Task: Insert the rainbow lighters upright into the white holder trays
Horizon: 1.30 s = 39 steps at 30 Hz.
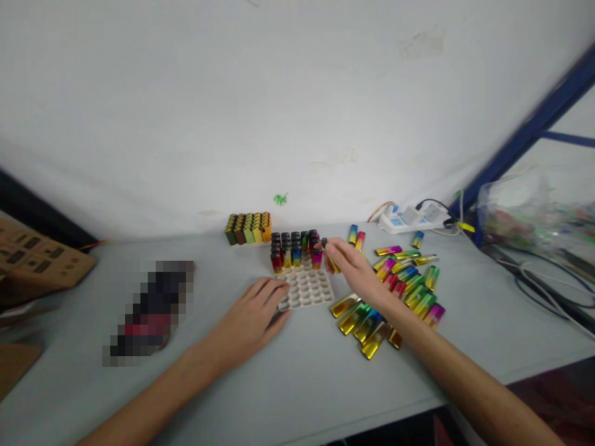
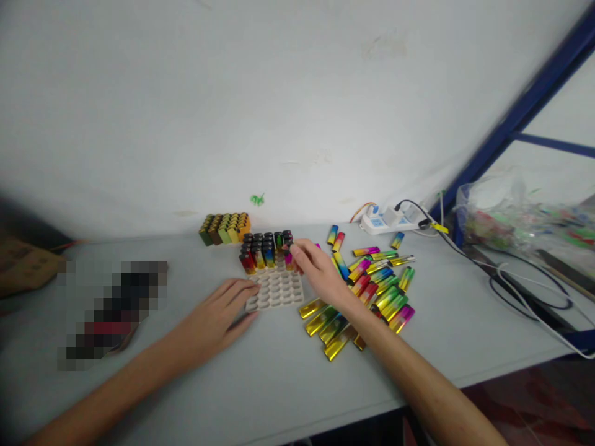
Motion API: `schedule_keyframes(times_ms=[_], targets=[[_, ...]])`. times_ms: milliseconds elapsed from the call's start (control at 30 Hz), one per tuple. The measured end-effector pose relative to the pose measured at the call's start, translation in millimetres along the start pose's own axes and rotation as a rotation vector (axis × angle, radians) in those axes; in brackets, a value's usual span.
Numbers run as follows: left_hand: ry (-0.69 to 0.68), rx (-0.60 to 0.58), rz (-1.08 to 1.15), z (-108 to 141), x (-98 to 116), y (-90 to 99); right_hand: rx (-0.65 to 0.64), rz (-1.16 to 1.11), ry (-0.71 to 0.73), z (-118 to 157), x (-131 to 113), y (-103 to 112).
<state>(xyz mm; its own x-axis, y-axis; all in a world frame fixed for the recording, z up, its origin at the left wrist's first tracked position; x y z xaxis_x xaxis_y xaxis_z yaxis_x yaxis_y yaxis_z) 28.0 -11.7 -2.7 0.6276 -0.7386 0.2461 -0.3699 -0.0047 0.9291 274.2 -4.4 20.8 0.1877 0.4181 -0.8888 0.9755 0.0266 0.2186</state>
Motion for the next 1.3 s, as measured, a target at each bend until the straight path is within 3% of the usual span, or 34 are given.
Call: schedule_keyframes(times_ms=[133,233,467,833,1067,1200,1300], targets=[[0.001,-0.005,0.004,0,2,-0.1,-0.007,0.243,0.239,-7,-18,3],[0.001,0.006,0.008,0,2,0.2,-0.069,0.426,0.325,-18,-26,-4],[0.02,-0.032,-0.007,1,2,-0.9,-0.378,0.783,0.347,-41,-17,-32],[0.014,-0.006,-0.003,1,-3,-3.3,-0.611,1.016,0.25,-60,-43,-39],[0.003,-0.01,0.026,1,-9,-0.1,-0.49,1.026,0.271,-54,-35,-38],[0.002,-0.023,0.026,2,-10,1.7,-0.38,0.849,0.267,-52,-35,-16],[-0.008,-0.013,0.027,2,-11,1.6,-0.226,0.805,0.28,-48,-36,13]])
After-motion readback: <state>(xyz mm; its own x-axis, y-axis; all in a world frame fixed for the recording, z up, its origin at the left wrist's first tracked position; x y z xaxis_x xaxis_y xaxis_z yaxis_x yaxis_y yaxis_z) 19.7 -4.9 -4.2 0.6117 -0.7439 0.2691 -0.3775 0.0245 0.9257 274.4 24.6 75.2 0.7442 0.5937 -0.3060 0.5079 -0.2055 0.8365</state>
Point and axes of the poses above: each hand's wrist, its own z-axis away from the middle knuckle, its own y-axis out of the back of the hand, x = y × z, the point moved 2 cm from there along -z, towards the middle knuckle, and after that the axes turned 8 degrees about y, right-handed, at the moved point
